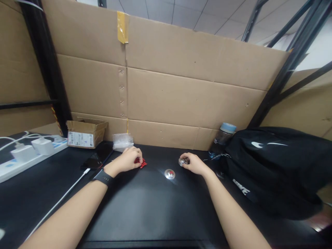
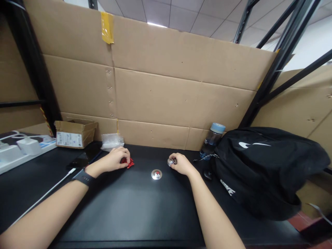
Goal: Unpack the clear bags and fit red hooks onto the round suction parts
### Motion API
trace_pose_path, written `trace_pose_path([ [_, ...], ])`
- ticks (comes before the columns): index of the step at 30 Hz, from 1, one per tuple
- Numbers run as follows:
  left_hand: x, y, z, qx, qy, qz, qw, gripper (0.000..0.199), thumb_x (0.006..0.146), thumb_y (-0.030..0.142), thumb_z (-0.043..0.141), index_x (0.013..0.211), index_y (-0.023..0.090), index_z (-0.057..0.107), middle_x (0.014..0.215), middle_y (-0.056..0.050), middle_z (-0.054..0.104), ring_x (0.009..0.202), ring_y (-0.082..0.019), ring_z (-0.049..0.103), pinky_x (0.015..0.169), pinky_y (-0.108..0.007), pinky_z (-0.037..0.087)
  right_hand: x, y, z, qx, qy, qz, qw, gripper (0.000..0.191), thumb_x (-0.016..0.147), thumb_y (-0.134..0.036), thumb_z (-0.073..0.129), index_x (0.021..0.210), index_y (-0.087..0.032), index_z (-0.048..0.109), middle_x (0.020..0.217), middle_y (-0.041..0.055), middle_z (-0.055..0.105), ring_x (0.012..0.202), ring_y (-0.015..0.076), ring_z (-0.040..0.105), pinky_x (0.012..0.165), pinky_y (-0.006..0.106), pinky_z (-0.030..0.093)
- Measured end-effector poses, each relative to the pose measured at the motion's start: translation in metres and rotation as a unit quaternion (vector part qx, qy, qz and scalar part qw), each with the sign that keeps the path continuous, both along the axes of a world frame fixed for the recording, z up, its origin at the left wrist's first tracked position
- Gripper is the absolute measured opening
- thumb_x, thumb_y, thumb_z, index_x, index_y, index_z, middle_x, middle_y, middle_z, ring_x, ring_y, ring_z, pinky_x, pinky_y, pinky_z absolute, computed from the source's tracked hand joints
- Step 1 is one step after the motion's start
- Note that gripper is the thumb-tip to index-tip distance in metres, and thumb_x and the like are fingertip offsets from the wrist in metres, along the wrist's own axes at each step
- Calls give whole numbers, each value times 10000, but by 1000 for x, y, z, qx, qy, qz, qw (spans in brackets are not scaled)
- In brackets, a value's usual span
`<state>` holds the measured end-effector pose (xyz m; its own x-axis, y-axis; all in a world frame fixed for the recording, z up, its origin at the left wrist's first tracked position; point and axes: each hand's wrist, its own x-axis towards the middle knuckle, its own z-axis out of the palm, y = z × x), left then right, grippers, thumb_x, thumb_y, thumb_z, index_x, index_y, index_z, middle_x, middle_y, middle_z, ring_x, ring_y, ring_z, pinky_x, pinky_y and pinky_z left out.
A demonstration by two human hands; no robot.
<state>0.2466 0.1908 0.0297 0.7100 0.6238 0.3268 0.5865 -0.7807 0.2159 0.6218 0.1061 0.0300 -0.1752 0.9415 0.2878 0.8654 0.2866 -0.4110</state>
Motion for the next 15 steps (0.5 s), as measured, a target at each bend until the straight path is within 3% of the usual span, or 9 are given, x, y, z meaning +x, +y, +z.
trace_pose_path([
  [15, 13, -18, 16, 12, -104, -16, 994, 113, 946, 297, 519, 921, 216, 593, 929, -22, 681, 853, -191, 593, 802, -312, 411, 6, 3, -3, -15, 57, -13, 998, 353, 685, -192, 776, 1029, -199, 697, 962, 38, 723, 848, 174, 648, 813, 293, 498],
])
